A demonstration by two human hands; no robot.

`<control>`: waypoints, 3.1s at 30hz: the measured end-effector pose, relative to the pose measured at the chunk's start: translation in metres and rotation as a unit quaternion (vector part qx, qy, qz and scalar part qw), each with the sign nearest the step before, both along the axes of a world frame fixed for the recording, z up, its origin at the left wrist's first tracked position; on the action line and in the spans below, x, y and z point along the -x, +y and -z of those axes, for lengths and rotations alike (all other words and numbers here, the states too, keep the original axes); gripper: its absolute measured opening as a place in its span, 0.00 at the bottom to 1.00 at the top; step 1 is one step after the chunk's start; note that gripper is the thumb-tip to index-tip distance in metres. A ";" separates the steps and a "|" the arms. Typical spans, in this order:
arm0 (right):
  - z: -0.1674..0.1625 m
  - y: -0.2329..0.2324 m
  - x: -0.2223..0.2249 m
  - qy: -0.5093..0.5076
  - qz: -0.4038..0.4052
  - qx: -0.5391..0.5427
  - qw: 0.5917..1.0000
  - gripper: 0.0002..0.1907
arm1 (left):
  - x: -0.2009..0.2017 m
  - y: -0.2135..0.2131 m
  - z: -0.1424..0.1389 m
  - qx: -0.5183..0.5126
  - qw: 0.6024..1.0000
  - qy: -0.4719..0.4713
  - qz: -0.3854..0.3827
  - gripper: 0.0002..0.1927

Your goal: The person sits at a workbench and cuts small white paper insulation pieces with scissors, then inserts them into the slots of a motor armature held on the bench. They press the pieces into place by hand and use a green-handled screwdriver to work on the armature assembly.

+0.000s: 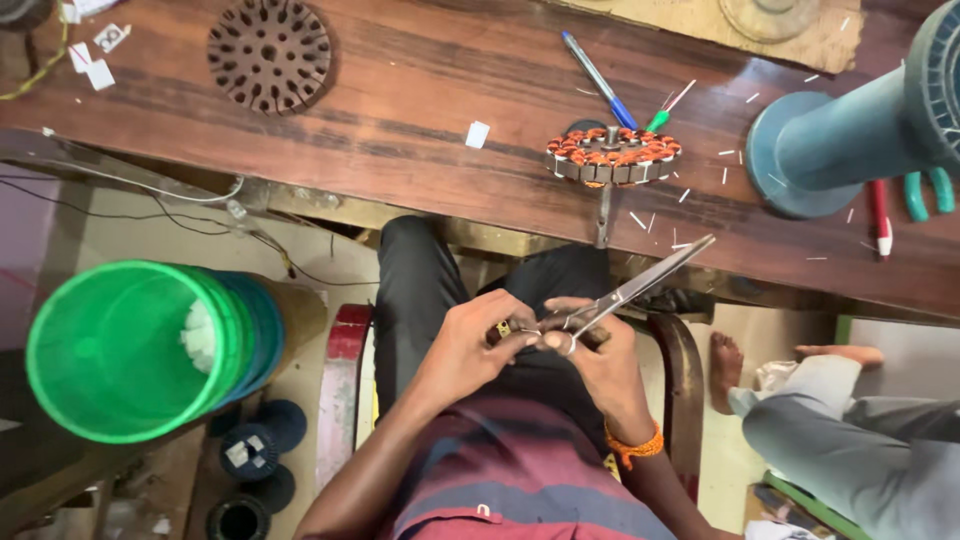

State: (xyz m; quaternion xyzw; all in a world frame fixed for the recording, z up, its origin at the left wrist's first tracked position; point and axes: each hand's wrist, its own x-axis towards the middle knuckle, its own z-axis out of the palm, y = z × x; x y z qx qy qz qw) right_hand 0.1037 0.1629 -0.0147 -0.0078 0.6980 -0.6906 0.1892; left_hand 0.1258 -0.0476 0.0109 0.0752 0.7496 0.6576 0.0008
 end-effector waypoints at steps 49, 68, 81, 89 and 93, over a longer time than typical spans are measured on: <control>-0.011 0.022 -0.004 -0.157 -0.271 0.022 0.950 0.43 | 0.043 0.008 -0.011 -0.157 0.978 -0.045 -0.132 0.08; -0.006 0.028 -0.003 -0.155 -0.253 -0.049 0.954 0.34 | 0.035 -0.002 -0.011 -0.012 0.986 0.004 -0.167 0.06; 0.007 0.036 -0.007 -0.133 -0.258 -0.076 0.954 0.28 | 0.035 -0.002 -0.005 -0.026 0.986 -0.032 -0.159 0.07; 0.011 0.046 -0.014 -0.130 -0.243 -0.097 0.956 0.17 | 0.034 0.001 0.007 -0.097 0.984 -0.062 -0.136 0.07; 0.007 0.051 -0.018 -0.109 -0.240 -0.050 0.963 0.17 | 0.035 0.003 0.010 -0.140 0.982 -0.070 -0.106 0.07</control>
